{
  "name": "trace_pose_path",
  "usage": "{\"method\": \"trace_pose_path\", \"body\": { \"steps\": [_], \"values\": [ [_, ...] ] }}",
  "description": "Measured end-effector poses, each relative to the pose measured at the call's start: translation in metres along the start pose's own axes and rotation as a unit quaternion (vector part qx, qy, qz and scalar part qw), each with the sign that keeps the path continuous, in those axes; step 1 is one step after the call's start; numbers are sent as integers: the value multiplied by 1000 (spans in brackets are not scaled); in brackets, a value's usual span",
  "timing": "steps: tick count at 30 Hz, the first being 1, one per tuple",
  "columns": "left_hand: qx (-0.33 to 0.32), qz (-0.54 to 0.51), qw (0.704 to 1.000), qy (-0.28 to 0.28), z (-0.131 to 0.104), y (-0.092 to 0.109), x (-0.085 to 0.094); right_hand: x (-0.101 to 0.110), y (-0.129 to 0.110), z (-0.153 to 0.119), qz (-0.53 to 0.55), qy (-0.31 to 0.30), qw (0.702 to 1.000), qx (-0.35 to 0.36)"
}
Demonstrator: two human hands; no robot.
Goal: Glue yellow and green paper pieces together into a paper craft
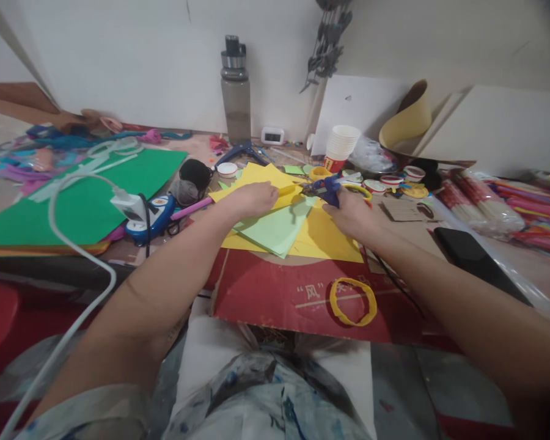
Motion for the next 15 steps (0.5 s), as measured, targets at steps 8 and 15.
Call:
{"method": "trace_pose_path", "body": {
  "steps": [8,15],
  "values": [
    [-25,7,1000,-7,3,1,-3,-13,-6,22,32,12,999,-14],
    [-2,-11,1000,0,3,-2,-1,-11,2,17,21,13,1000,5]
  ]
}}
Point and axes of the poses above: each hand's wrist, its own z-axis towards the middle knuckle, its own x-axis out of the back of the hand, y = z × x, the point moved 4 cm from there along z, towards the middle knuckle, and after that the axes turned 3 degrees about -y, right-handed, at the moved point
